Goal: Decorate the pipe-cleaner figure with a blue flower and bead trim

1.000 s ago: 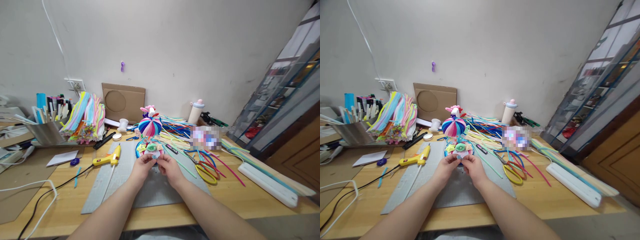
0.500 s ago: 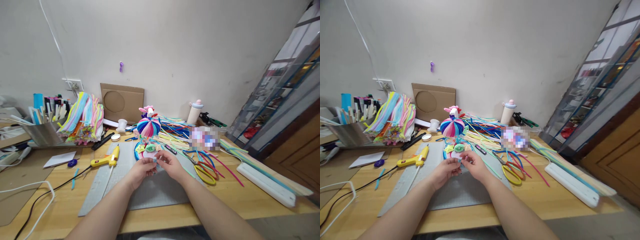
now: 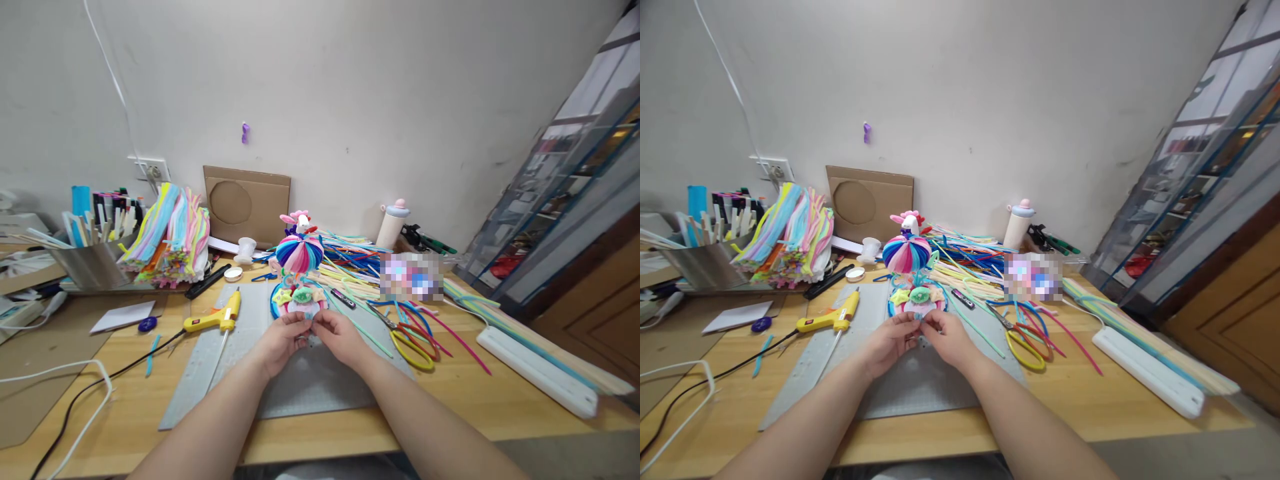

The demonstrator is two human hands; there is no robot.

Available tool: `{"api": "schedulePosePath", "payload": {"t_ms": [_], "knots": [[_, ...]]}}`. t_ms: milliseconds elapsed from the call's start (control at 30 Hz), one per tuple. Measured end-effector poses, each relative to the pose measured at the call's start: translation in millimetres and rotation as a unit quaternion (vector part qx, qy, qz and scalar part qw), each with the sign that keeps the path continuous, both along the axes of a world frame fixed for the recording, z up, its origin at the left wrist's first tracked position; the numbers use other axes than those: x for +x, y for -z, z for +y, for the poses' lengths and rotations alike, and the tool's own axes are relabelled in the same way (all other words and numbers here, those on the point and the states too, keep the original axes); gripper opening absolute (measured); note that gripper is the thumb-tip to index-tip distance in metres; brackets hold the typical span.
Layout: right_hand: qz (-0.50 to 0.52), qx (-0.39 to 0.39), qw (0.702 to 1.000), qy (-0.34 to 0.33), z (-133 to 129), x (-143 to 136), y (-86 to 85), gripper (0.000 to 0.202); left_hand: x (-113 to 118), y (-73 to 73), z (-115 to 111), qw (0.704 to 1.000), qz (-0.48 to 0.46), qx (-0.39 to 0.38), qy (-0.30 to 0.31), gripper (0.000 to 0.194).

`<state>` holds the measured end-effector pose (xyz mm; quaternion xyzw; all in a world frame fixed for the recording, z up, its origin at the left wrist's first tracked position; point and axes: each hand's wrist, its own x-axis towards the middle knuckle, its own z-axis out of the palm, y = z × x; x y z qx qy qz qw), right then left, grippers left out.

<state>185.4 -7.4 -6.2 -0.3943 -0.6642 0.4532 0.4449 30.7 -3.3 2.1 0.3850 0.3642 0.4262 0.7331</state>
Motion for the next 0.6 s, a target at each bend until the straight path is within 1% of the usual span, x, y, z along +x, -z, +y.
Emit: {"api": "schedulePosePath", "payload": {"t_ms": [100, 200, 300, 400, 467, 600], "knots": [[0.008, 0.0, 1.0, 0.0, 0, 0, 1.3, 0.012, 1, 0.1, 1, 0.999, 0.034, 0.024, 0.0, 0.021], [0.003, 0.007, 1.0, 0.001, 1, 2, 0.6, 0.01, 1, 0.9, 1, 0.998, 0.055, 0.04, -0.007, 0.022], [0.009, -0.02, 1.0, 0.0, 1, 2, -1.4, 0.014, 2, 3.4, 2, 0.996, 0.06, 0.057, -0.018, 0.024], [0.067, -0.096, 0.993, -0.004, -1, 0, -3.6, 0.018, 4, 7.2, 1, 0.997, 0.041, 0.061, -0.035, 0.025], [0.11, -0.133, 0.985, 0.001, -3, -4, -4.0, 0.019, 6, 9.0, 0, 0.997, 0.02, 0.052, -0.046, 0.026], [0.153, -0.139, 0.978, 0.034, -8, -13, -0.1, 0.024, 9, 9.5, -2, 0.997, -0.024, 0.028, -0.06, 0.029]]}}
